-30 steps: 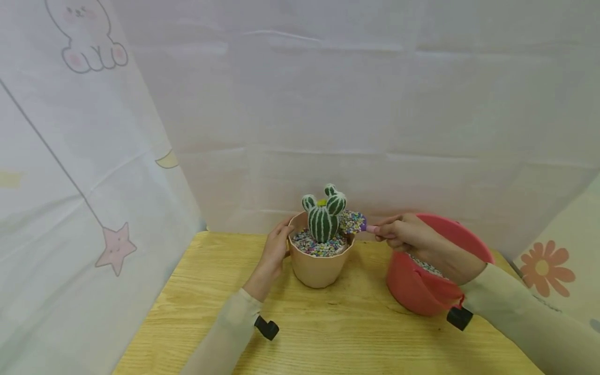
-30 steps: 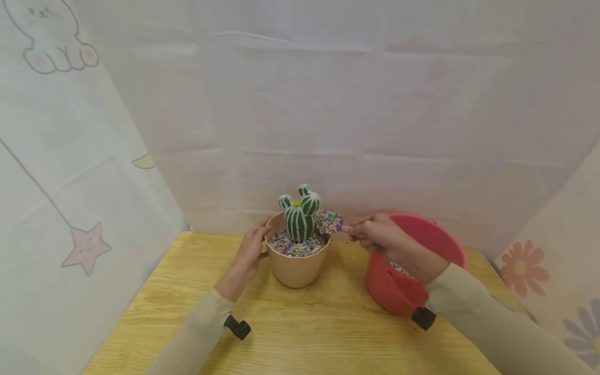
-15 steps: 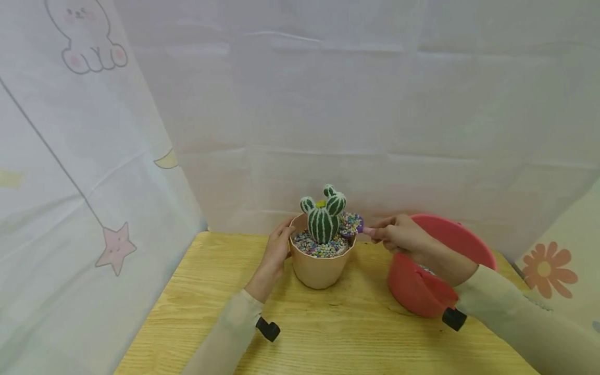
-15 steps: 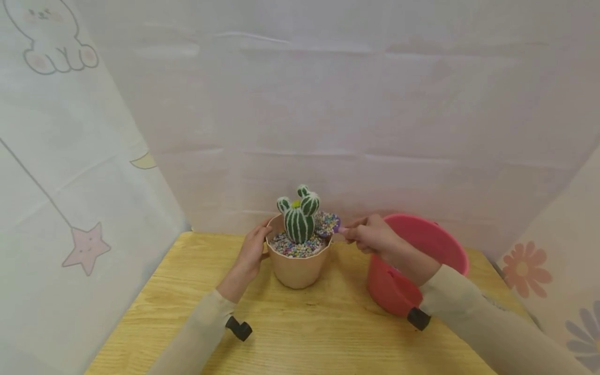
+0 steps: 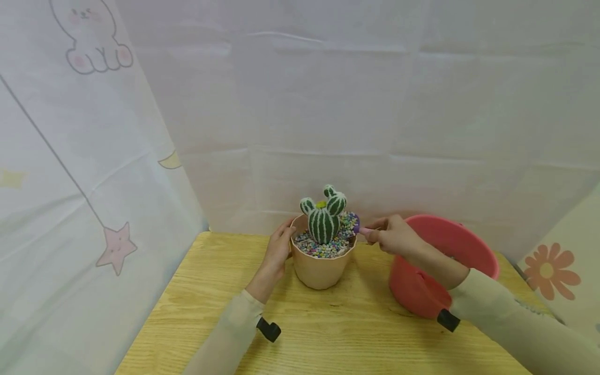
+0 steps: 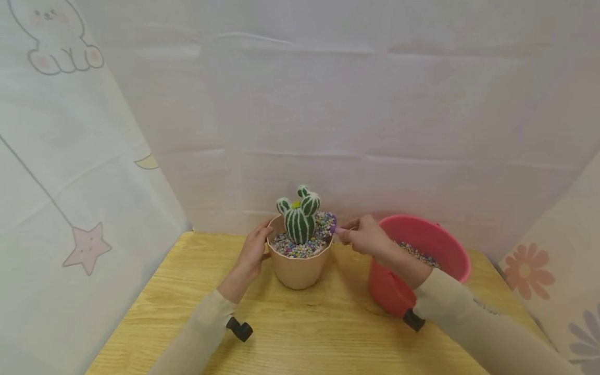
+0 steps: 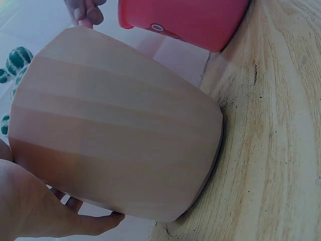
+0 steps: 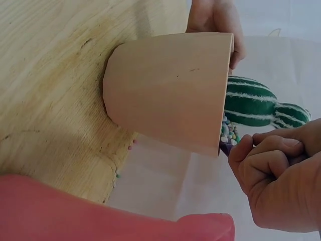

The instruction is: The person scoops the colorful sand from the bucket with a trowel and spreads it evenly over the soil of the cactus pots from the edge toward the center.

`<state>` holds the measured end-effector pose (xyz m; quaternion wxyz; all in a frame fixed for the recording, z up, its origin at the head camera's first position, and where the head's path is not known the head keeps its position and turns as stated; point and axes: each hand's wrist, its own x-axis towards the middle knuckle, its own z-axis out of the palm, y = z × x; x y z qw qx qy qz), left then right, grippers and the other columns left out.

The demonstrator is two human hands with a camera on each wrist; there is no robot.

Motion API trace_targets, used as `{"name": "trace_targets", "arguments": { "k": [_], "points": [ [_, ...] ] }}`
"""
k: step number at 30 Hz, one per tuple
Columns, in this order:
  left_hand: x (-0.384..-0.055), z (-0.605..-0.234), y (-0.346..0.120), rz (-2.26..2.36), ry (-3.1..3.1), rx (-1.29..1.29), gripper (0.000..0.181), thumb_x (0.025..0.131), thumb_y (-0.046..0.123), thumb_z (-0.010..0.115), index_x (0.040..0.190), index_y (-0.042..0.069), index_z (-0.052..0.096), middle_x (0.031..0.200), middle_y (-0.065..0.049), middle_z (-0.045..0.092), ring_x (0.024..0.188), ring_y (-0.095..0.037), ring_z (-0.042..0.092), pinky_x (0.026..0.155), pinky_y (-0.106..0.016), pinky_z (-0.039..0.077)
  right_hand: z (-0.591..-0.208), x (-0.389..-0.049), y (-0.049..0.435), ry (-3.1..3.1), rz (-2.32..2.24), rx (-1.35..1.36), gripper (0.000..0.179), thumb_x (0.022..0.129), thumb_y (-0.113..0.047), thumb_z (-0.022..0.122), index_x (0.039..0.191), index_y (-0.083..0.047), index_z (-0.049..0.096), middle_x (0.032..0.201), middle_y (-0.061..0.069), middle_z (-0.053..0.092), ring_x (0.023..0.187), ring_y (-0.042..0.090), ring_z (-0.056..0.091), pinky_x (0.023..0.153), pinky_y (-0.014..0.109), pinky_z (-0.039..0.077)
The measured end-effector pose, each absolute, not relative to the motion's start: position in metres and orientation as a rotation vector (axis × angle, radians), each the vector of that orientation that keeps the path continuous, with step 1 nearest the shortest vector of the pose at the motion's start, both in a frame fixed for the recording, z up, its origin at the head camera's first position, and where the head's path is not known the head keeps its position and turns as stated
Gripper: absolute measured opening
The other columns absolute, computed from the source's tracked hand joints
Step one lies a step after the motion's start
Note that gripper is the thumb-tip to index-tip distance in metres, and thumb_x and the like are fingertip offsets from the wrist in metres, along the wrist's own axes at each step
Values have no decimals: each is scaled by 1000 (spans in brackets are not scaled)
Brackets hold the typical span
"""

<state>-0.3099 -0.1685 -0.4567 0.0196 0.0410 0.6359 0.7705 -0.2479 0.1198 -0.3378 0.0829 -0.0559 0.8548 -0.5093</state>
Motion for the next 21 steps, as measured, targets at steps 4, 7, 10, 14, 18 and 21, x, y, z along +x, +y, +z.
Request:
{"name": "trace_targets", "arguments": {
  "k": [4, 7, 10, 14, 18, 21],
  "points": [
    [-310, -457, -169, 2393, 1980, 124, 45, 106, 29, 51, 149, 17, 55, 154, -5, 46, 143, -28, 35, 106, -61, 35, -339, -246, 117, 2672, -1427, -251, 31, 102, -20, 65, 115, 7, 72, 76, 9, 61, 52, 10, 34, 48, 26, 30],
    [-310, -457, -169, 2394, 1980, 123, 44, 106, 29, 51, 148, 18, 56, 153, -4, 47, 143, -27, 36, 106, -60, 36, -339, -243, 115, 2733, -1391, -291, 30, 102, -19, 64, 115, 6, 73, 74, 8, 59, 55, 12, 36, 49, 27, 31],
    [-310, -458, -169, 2392, 1980, 127, 44, 106, 29, 51, 148, 19, 56, 152, -4, 47, 142, -27, 36, 107, -59, 36, -339, -241, 114, 2799, -1341, -336, 28, 101, -16, 64, 116, 6, 73, 80, 9, 65, 57, 14, 37, 51, 29, 34],
    [-310, -458, -169, 2389, 1977, 128, 44, 106, 30, 51, 149, 19, 55, 153, -4, 46, 142, -27, 36, 107, -59, 36, -341, -240, 114, 2881, -1253, -416, 24, 100, -11, 63, 116, 5, 74, 81, 8, 68, 54, 14, 37, 51, 30, 37],
    [-310, -457, -170, 2380, 1980, 136, 45, 106, 30, 50, 150, 19, 54, 154, -5, 46, 142, -28, 36, 107, -58, 36, -341, -237, 116, 2936, -1173, -513, 25, 98, -4, 62, 119, 6, 72, 83, 5, 70, 51, 12, 38, 50, 28, 38],
    [-311, -458, -171, 2374, 1980, 141, 46, 106, 30, 50, 151, 19, 53, 154, -5, 46, 142, -28, 37, 107, -58, 36, -341, -236, 117, 2983, -1105, -604, 24, 96, -1, 61, 117, 3, 73, 82, 2, 69, 49, 10, 40, 49, 28, 39]
  ]
}}
